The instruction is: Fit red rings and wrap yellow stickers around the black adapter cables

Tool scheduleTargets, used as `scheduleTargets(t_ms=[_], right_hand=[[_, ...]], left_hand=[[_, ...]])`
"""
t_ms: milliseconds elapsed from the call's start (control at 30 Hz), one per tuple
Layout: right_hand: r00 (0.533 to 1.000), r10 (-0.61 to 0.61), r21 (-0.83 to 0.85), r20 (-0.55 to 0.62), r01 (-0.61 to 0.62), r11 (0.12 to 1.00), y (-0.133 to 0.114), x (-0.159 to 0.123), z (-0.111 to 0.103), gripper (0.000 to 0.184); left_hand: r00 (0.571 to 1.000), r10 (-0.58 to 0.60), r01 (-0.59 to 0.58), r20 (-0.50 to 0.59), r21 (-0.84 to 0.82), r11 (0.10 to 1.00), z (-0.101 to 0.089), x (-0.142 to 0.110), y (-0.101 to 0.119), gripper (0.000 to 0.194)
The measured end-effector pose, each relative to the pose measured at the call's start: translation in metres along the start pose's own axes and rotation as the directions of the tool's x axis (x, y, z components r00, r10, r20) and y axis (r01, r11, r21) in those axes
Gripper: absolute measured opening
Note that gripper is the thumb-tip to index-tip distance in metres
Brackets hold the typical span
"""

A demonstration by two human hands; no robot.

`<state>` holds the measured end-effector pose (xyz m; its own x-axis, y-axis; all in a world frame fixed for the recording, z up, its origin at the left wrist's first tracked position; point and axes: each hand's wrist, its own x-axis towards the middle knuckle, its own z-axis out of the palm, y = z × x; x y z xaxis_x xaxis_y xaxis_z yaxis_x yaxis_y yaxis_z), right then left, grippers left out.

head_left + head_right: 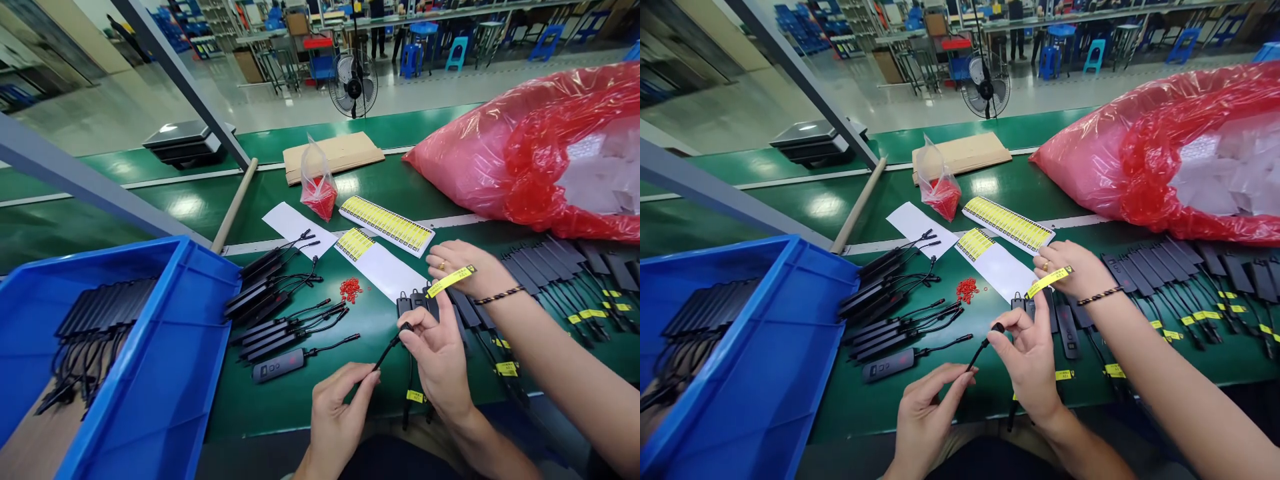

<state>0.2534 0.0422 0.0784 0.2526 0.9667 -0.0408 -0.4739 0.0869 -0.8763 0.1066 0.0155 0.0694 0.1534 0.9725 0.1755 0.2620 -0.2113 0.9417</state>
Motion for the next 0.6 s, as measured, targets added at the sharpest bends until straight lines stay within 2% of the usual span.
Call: scheduleTargets(t_ms=[100, 200, 267, 333, 367, 433, 500, 600], right_hand=[[0.999, -0.037, -0.080, 0.005, 0.037, 0.996, -0.003, 0.002, 0.001, 0.088], [0.997, -0.065, -0.180, 0.052, 0.073, 0.981, -0.010, 0.007, -0.004, 0.087], [0.991, -0.113, -0.257, 0.065, 0.126, 0.958, -0.016, 0.012, -0.010, 0.075], [0.987, -0.136, -0.336, 0.082, 0.155, 0.929, -0.025, 0.015, -0.017, 0.052], [0.986, -0.118, -0.369, 0.114, 0.152, 0.917, -0.029, 0.015, -0.019, 0.039], [0.971, -0.005, -0.420, 0.239, 0.108, 0.901, -0.035, 0.014, -0.021, 0.019], [0.918, 0.149, -0.473, 0.368, 0.046, 0.880, -0.038, 0.012, -0.019, 0.019], [0.840, 0.311, -0.574, 0.444, 0.000, 0.819, -0.037, 0.010, -0.009, 0.025]], left_hand=[[1.000, -0.006, 0.006, -0.004, 0.009, 1.000, -0.006, 0.001, 0.005, 0.015], [0.985, -0.168, 0.172, 0.048, -0.098, 0.980, -0.009, 0.002, 0.006, 0.020], [0.950, -0.303, 0.312, 0.075, -0.244, 0.918, -0.010, 0.003, 0.005, 0.024], [0.902, -0.422, 0.420, 0.090, -0.416, 0.807, -0.009, 0.005, 0.004, 0.022], [0.878, -0.468, 0.453, 0.102, -0.493, 0.743, -0.009, 0.005, 0.003, 0.020], [0.848, -0.516, 0.478, 0.124, -0.602, 0.640, -0.008, 0.007, 0.004, 0.025], [0.843, -0.520, 0.470, 0.136, -0.657, 0.590, -0.008, 0.008, 0.005, 0.028], [0.844, -0.512, 0.473, 0.160, -0.674, 0.567, -0.007, 0.007, 0.006, 0.021]])
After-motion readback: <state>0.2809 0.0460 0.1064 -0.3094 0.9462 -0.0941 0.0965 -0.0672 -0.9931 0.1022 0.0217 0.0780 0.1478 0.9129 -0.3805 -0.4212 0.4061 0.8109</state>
